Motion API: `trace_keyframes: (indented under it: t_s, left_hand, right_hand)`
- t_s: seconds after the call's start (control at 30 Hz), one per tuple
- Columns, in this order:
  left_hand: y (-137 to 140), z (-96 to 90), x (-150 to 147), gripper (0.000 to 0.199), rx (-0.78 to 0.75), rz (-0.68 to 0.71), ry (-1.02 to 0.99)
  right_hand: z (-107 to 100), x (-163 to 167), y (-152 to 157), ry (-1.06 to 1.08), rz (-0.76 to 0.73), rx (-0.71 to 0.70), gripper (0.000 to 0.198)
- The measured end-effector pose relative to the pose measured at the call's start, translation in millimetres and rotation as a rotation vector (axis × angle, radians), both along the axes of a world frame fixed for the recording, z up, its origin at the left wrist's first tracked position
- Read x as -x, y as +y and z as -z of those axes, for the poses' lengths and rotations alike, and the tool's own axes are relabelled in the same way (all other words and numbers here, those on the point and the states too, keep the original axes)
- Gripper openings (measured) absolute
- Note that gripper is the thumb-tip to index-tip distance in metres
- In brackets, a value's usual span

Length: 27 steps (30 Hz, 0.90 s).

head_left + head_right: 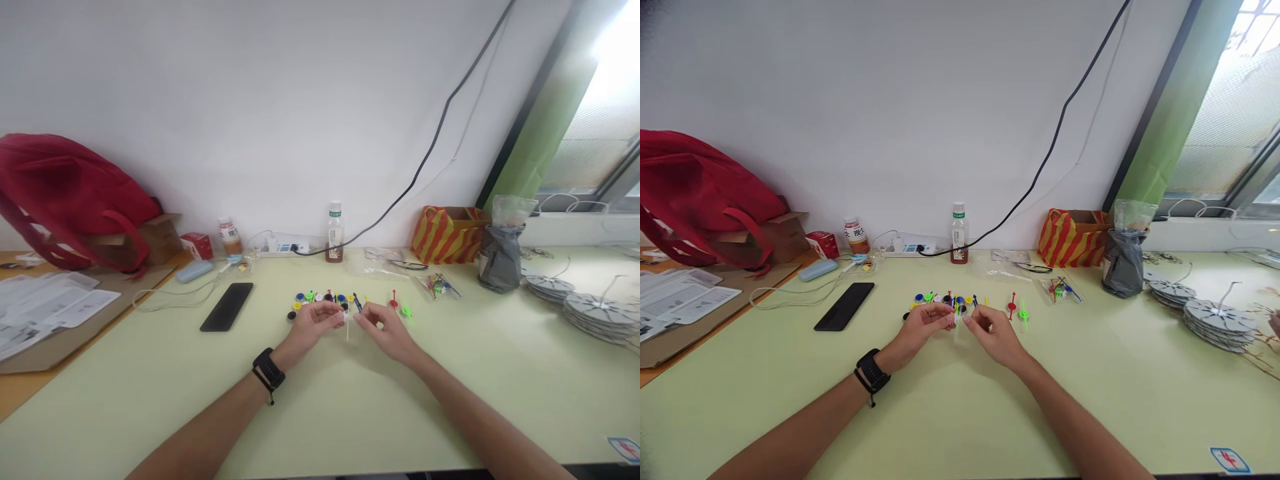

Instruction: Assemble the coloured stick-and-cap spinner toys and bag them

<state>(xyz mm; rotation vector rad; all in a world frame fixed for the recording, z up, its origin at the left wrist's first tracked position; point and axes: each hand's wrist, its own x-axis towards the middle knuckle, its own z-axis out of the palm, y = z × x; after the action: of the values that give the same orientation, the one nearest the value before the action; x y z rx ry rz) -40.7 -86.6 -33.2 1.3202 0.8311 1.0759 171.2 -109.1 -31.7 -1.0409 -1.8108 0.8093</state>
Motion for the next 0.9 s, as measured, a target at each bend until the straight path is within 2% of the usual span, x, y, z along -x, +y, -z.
trace_keyframes:
  t_s: [0.07,0.13,0.33,0.5,0.63,0.7,0.77,0.9]
  left_hand:
    - [0.0,0.8,0.5,0.031,-0.01,0.005,0.0]
    - [-0.4,0.8,0.6,0.031,-0.018,0.014,-0.002]
    - [-1.7,-2.4,-0.6,0.03,0.005,-0.002,-0.007]
    - [-0.8,-2.9,-0.3,0.031,0.039,-0.005,-0.01]
    - [-0.9,-4.2,-0.5,0.031,0.061,-0.019,0.001]
    - [-1.3,-4.4,-0.9,0.032,0.063,-0.019,-0.004]
    - [-1.6,-4.0,-1.2,0.032,0.061,-0.02,-0.006]
    - [-1.8,-3.1,-1.2,0.034,0.038,0.002,-0.008]
  right_hand:
    - [-2.2,2.6,-2.1,0.048,-0.028,0.002,0.026]
    - [-3.1,4.7,-4.3,0.071,-0.064,0.005,0.022]
    - [1.2,3.2,-4.1,0.036,-0.094,-0.011,0.03]
    - [3.5,0.7,-5.3,-0.004,-0.068,-0.095,0.042]
    - [5.0,-0.6,-4.8,-0.063,-0.024,-0.095,0.032]
    - [4.9,-1.2,-2.8,-0.084,0.007,-0.039,0.054]
    - [3.4,-1.2,-0.7,-0.078,0.038,0.008,0.06]
    - [-1.3,1.2,-0.4,0.003,-0.022,0.019,0.036]
